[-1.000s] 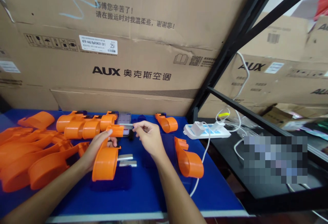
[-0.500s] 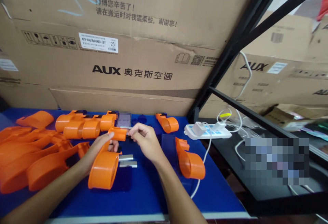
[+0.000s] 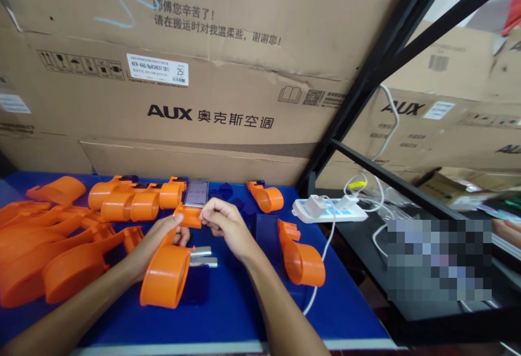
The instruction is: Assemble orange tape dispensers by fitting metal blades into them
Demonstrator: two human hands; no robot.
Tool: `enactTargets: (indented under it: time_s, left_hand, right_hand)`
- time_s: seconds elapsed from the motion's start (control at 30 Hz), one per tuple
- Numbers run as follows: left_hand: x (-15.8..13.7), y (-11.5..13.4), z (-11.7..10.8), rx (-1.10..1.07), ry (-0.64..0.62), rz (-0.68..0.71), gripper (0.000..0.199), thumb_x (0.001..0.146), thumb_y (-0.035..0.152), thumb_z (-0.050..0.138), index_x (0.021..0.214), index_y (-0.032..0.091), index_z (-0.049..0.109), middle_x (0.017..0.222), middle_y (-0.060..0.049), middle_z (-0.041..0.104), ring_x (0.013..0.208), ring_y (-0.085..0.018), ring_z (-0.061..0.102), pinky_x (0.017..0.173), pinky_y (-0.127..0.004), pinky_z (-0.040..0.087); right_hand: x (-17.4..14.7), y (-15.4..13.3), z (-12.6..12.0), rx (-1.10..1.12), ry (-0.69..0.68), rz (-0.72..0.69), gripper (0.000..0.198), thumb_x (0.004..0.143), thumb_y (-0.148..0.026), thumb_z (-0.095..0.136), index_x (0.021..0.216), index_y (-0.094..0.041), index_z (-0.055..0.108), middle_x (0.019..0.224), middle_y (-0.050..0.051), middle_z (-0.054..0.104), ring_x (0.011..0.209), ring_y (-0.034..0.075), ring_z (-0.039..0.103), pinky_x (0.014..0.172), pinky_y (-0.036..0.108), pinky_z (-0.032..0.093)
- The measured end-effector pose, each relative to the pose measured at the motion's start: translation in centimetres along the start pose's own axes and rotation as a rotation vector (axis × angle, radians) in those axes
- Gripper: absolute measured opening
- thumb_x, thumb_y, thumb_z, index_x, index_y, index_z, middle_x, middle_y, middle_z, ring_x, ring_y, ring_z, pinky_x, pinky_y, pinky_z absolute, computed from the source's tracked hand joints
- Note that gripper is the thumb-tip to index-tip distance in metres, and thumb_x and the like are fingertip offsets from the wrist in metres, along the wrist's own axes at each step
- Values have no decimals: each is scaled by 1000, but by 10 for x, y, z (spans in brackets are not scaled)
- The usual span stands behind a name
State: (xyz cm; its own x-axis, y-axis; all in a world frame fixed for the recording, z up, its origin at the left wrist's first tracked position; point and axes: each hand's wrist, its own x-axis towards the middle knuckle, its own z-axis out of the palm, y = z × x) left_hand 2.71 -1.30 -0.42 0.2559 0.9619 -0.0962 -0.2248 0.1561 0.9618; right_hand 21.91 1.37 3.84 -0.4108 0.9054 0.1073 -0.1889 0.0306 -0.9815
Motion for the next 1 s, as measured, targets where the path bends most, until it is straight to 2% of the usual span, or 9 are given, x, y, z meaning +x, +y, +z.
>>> enactTargets:
  time_s: [0.27, 0.4, 0.5, 0.6, 0.67, 0.73, 0.8, 0.9, 1.0]
  left_hand:
    - [1, -3, 0, 21, -39, 1, 53, 90, 62, 59, 64, 16, 61, 58, -1, 55, 49, -11, 48, 51, -24, 37]
    - [1, 2, 3, -13, 16, 3, 48, 85, 59, 66, 63, 17, 62, 57, -2, 57, 48, -11, 48, 48, -23, 37]
    - [1, 8, 2, -77, 134, 34, 47, 81, 58, 71, 62, 16, 61, 57, -1, 56, 47, -11, 49, 47, -22, 39]
    - [3, 14, -1, -183, 241, 2, 52, 81, 62, 69, 58, 16, 59, 52, 1, 51, 44, -10, 46, 44, -21, 37]
    - [4, 16, -4, -238, 265, -52, 54, 81, 64, 67, 57, 17, 57, 48, 2, 48, 41, -10, 45, 42, -21, 36]
    - [6, 16, -6, -251, 262, -77, 55, 81, 66, 67, 57, 17, 57, 48, 1, 48, 41, -11, 46, 42, -22, 36]
    - [6, 15, -5, -243, 258, -61, 54, 80, 65, 68, 58, 16, 58, 49, 1, 49, 41, -11, 46, 42, -22, 36]
    - [7, 12, -4, -214, 241, -16, 53, 78, 63, 71, 58, 16, 58, 51, 2, 50, 42, -10, 46, 42, -21, 35]
    - [8, 8, -4, -156, 220, 23, 51, 78, 62, 72, 58, 17, 59, 53, 2, 51, 44, -10, 46, 44, -21, 36]
  right_hand:
    - [0, 2, 0, 21, -34, 55, 26, 82, -43, 71, 78, -20, 59, 67, -3, 53, 53, 9, 27, 49, 23, 15]
    - [2, 2, -3, -36, 12, -19, 28, 87, -48, 65, 82, -21, 59, 70, -1, 57, 53, 10, 32, 49, 24, 20]
    - [5, 4, -9, -318, 163, -172, 25, 94, -46, 56, 87, -22, 60, 74, 1, 61, 59, 14, 45, 54, 26, 32]
    - [7, 10, -13, -908, 283, -275, 18, 96, -34, 56, 102, -21, 67, 91, 7, 69, 84, 22, 57, 75, 34, 43]
    - [6, 16, -14, -1278, 249, -265, 25, 95, -31, 59, 115, -21, 69, 104, 11, 71, 98, 28, 57, 85, 40, 42]
    - [6, 21, -13, -1504, 170, -228, 31, 95, -35, 61, 123, -23, 69, 112, 14, 70, 103, 30, 55, 86, 42, 40]
    - [5, 25, -11, -1607, 112, -193, 31, 97, -40, 59, 122, -25, 70, 114, 14, 70, 103, 31, 55, 85, 42, 38]
    - [5, 28, -9, -1648, 83, -141, 25, 98, -41, 58, 108, -24, 73, 108, 13, 71, 100, 29, 56, 83, 41, 36]
    - [5, 28, -10, -1656, 83, -105, 13, 93, -31, 64, 100, -22, 70, 103, 12, 72, 98, 29, 56, 83, 40, 35]
